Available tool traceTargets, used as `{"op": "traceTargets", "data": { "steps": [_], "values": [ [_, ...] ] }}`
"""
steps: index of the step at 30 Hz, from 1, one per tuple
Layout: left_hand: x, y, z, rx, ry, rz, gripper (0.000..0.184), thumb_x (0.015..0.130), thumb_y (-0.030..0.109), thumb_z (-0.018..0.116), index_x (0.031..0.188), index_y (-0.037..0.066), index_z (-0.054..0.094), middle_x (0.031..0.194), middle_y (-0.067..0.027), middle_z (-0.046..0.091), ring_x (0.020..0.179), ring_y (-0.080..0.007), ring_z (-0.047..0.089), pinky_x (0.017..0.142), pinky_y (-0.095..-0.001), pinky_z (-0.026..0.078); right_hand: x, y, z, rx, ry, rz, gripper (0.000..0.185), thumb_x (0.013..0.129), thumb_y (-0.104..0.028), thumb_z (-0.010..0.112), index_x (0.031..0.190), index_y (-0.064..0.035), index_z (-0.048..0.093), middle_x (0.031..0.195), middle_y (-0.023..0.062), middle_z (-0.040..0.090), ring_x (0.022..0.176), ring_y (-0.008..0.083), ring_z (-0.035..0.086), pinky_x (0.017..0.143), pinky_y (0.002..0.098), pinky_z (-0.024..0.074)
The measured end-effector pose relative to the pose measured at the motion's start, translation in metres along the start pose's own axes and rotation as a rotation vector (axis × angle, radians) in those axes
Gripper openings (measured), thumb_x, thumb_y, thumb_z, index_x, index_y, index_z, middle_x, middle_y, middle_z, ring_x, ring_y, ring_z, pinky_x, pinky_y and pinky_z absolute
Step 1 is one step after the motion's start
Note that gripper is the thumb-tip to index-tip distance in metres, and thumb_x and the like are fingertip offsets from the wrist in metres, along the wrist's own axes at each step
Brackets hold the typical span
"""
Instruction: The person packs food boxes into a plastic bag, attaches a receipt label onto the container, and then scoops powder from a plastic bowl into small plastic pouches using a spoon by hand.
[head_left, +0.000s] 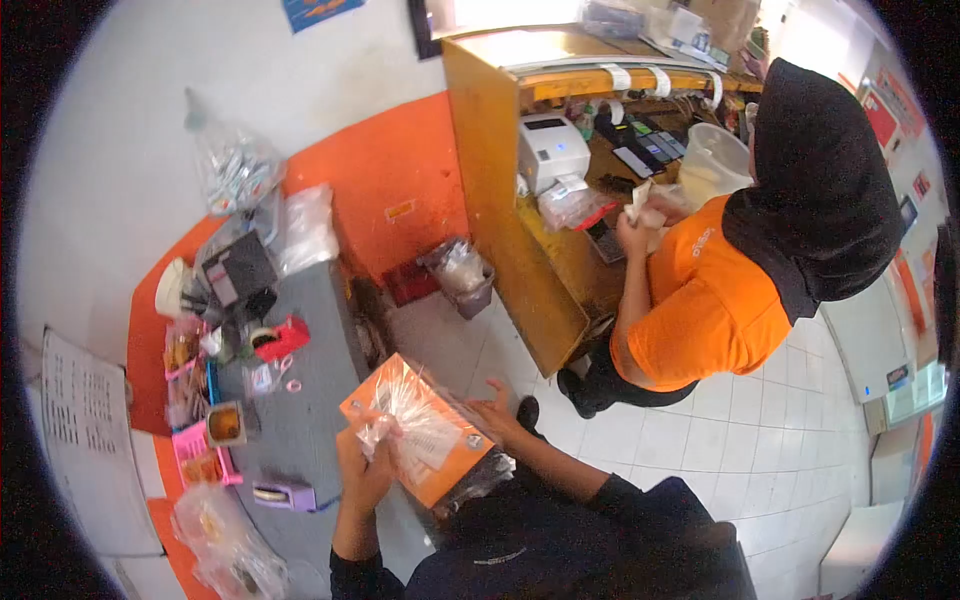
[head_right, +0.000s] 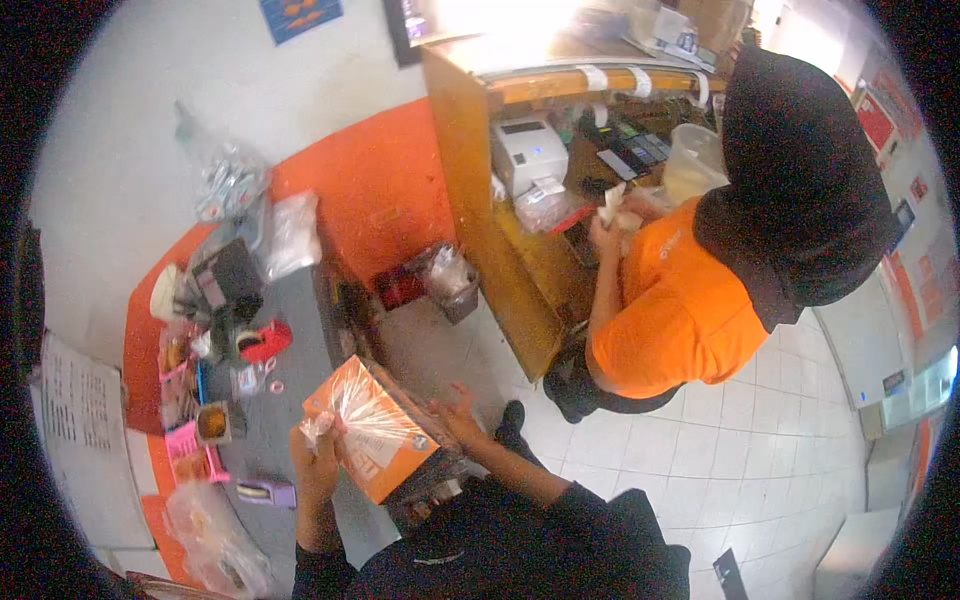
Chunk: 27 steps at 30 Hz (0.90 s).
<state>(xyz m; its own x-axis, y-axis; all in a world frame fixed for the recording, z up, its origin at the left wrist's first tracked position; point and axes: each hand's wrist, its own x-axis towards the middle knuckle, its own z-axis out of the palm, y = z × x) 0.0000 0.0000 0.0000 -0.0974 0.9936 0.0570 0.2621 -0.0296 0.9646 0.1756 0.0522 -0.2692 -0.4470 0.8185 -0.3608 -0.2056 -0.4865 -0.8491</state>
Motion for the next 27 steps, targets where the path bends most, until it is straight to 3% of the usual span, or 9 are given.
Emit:
{"op": "traceTargets", "data": {
  "steps": [1,5,8,10,16,21,23,24,27],
  "values": [
    [0.011,0.002,0.001,-0.054,0.019,0.028,0.015,0.089,0.012,0.053,0.078,0.003,0.056,0.062,0.0000,0.052,0.054,-0.0047,0.046,0.048,-0.0192,0.032,-0.016,-0.039,0.011,0.152,0.210,0.032,0.068,0.088,-0.030,0.058,0.136,-0.0185,0.011,0.122,0.0168,0.046,0.113,0.0240,0.044,0.091,0.0398,0.0406],
    [0.109,0.023,0.048,-0.078,0.146,0.241,0.017,0.091,0.012,0.049,0.077,0.003,0.055,0.061,0.0041,0.048,0.047,-0.0035,0.038,0.044,-0.0200,0.027,-0.002,-0.123,-0.041,0.271,0.284,-0.002,0.062,0.090,-0.029,0.055,0.133,-0.0185,0.013,0.115,0.0154,0.049,0.105,0.0235,0.048,0.086,0.0359,0.0439],
    [0.169,0.062,0.076,-0.235,0.138,0.267,0.020,0.093,0.015,0.048,0.076,0.005,0.053,0.059,0.0049,0.045,0.048,-0.0009,0.036,0.043,-0.0187,0.025,0.016,-0.159,-0.083,0.291,0.263,-0.063,0.057,0.090,-0.027,0.053,0.132,-0.0189,0.016,0.114,0.0141,0.048,0.100,0.0246,0.052,0.084,0.0393,0.0450],
    [0.203,0.089,0.083,-0.262,0.131,0.282,0.020,0.093,0.018,0.048,0.077,0.007,0.053,0.059,0.0062,0.043,0.049,0.0003,0.034,0.043,-0.0181,0.022,0.014,-0.183,-0.095,0.172,0.253,0.058,0.053,0.090,-0.025,0.052,0.130,-0.0188,0.018,0.112,0.0128,0.048,0.097,0.0251,0.053,0.078,0.0436,0.0481],
    [0.324,0.175,0.102,-0.150,0.063,0.406,0.023,0.092,0.027,0.052,0.077,0.010,0.055,0.061,0.0083,0.043,0.050,-0.0002,0.032,0.044,-0.0180,0.021,0.041,-0.192,-0.142,0.254,0.169,-0.008,0.049,0.091,-0.028,0.051,0.129,-0.0176,0.022,0.108,0.0120,0.049,0.086,0.0311,0.061,0.065,0.0425,0.0547],
    [0.435,0.230,0.116,-0.210,-0.015,0.485,0.031,0.089,0.037,0.055,0.080,0.007,0.057,0.063,0.0077,0.043,0.051,-0.0007,0.033,0.045,-0.0190,0.025,0.063,-0.209,-0.161,0.259,0.214,-0.017,0.046,0.091,-0.029,0.051,0.128,-0.0148,0.027,0.108,0.0133,0.049,0.082,0.0326,0.063,0.065,0.0426,0.0555],
    [0.488,0.244,0.115,-0.126,-0.045,0.580,0.032,0.088,0.037,0.057,0.081,0.006,0.058,0.061,0.0063,0.041,0.048,-0.0020,0.032,0.045,-0.0190,0.026,0.075,-0.215,-0.169,0.302,0.233,-0.013,0.046,0.092,-0.029,0.050,0.128,-0.0143,0.028,0.108,0.0135,0.049,0.083,0.0321,0.063,0.065,0.0427,0.0552],
    [0.501,0.257,0.132,-0.184,0.037,0.590,0.032,0.087,0.037,0.058,0.083,0.005,0.059,0.058,0.0060,0.040,0.045,-0.0022,0.030,0.042,-0.0183,0.025,0.083,-0.215,-0.174,0.275,0.216,-0.022,0.047,0.092,-0.030,0.050,0.129,-0.0135,0.027,0.108,0.0136,0.049,0.083,0.0317,0.063,0.065,0.0426,0.0550],
    [0.563,0.274,0.154,-0.275,-0.049,0.575,0.033,0.087,0.037,0.057,0.086,0.003,0.059,0.056,0.0064,0.038,0.042,-0.0016,0.027,0.040,-0.0182,0.023,0.111,-0.231,-0.185,0.240,0.244,-0.031,0.048,0.092,-0.031,0.050,0.129,-0.0115,0.027,0.108,0.0135,0.049,0.083,0.0313,0.063,0.065,0.0425,0.0549]
  ]
}}
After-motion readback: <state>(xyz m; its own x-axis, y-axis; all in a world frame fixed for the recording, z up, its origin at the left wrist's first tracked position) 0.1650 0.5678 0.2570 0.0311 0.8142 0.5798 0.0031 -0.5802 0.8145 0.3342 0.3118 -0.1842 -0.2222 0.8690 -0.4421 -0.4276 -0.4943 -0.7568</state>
